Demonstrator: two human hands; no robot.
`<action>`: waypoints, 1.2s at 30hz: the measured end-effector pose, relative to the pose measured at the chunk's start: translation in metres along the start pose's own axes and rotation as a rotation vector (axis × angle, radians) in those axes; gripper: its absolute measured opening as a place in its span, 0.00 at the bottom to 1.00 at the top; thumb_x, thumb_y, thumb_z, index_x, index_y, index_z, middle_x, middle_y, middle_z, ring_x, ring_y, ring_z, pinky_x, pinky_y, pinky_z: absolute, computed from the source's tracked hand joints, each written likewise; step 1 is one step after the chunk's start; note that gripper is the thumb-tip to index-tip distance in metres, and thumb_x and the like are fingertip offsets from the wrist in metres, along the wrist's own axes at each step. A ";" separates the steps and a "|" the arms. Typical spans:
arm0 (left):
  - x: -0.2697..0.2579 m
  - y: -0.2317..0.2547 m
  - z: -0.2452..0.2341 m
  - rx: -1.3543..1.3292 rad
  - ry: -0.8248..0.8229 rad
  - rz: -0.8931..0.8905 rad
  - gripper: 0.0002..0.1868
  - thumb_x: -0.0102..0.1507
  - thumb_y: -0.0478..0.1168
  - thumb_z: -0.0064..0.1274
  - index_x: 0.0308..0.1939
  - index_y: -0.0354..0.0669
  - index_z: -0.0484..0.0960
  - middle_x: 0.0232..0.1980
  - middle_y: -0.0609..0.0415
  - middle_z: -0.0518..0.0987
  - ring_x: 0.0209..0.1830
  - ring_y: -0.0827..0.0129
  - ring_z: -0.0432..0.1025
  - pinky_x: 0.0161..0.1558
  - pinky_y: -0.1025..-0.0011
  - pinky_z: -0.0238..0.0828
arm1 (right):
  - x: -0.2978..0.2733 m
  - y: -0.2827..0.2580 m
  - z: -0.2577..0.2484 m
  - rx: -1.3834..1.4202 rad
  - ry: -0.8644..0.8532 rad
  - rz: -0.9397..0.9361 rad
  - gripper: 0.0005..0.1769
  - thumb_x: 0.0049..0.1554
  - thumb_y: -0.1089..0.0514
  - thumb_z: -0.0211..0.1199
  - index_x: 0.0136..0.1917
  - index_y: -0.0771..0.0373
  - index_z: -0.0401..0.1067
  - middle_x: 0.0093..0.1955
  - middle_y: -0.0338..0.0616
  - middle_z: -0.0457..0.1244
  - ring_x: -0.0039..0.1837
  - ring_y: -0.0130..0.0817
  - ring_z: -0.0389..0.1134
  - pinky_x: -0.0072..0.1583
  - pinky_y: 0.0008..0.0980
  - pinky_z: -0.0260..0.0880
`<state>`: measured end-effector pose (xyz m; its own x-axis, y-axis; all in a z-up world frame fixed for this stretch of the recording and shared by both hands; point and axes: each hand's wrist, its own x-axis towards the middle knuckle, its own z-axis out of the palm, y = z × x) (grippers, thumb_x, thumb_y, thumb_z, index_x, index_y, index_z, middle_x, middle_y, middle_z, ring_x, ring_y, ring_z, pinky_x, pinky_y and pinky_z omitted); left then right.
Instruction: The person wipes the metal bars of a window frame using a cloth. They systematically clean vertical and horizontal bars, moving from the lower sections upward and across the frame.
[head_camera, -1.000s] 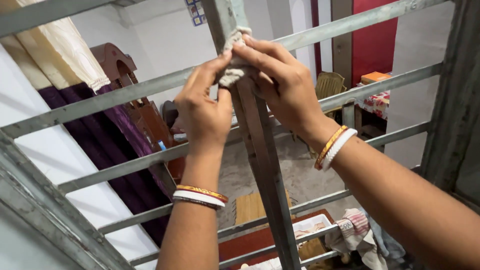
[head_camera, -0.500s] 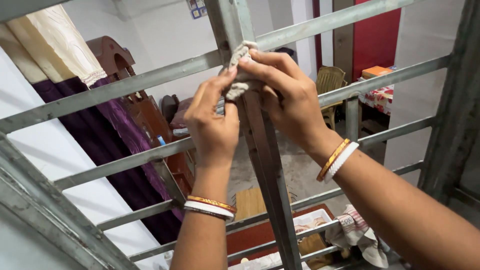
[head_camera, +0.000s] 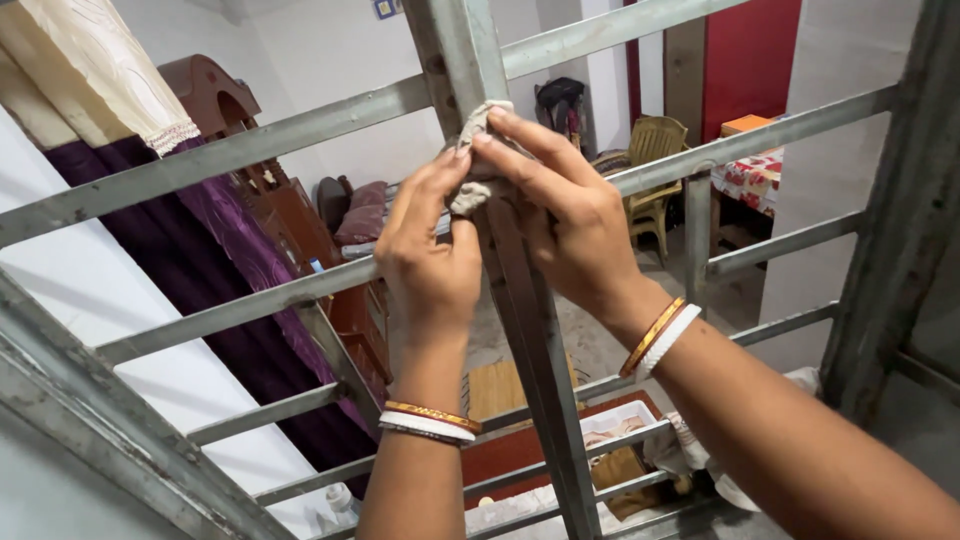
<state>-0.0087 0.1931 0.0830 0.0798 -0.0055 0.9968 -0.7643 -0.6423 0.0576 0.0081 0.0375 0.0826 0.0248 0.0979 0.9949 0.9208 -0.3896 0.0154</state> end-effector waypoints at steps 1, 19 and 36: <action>-0.001 -0.001 0.001 0.007 -0.002 0.005 0.25 0.59 0.20 0.47 0.57 0.39 0.82 0.60 0.46 0.82 0.64 0.57 0.77 0.70 0.64 0.73 | -0.002 0.000 0.003 0.013 0.009 0.003 0.27 0.62 0.75 0.57 0.72 0.60 0.70 0.76 0.50 0.62 0.74 0.45 0.68 0.72 0.36 0.72; -0.038 0.014 0.010 -0.019 0.080 -0.091 0.21 0.58 0.21 0.47 0.54 0.36 0.82 0.56 0.45 0.83 0.60 0.55 0.79 0.65 0.64 0.75 | -0.041 -0.012 0.011 0.036 0.009 0.025 0.25 0.62 0.72 0.58 0.72 0.64 0.68 0.77 0.55 0.58 0.77 0.51 0.64 0.76 0.40 0.65; -0.089 0.043 0.008 -0.005 0.034 -0.291 0.20 0.60 0.26 0.54 0.56 0.37 0.82 0.55 0.45 0.82 0.55 0.57 0.80 0.57 0.66 0.77 | -0.062 -0.008 0.009 0.155 0.055 0.179 0.28 0.53 0.79 0.53 0.62 0.61 0.76 0.67 0.55 0.60 0.71 0.44 0.66 0.73 0.37 0.68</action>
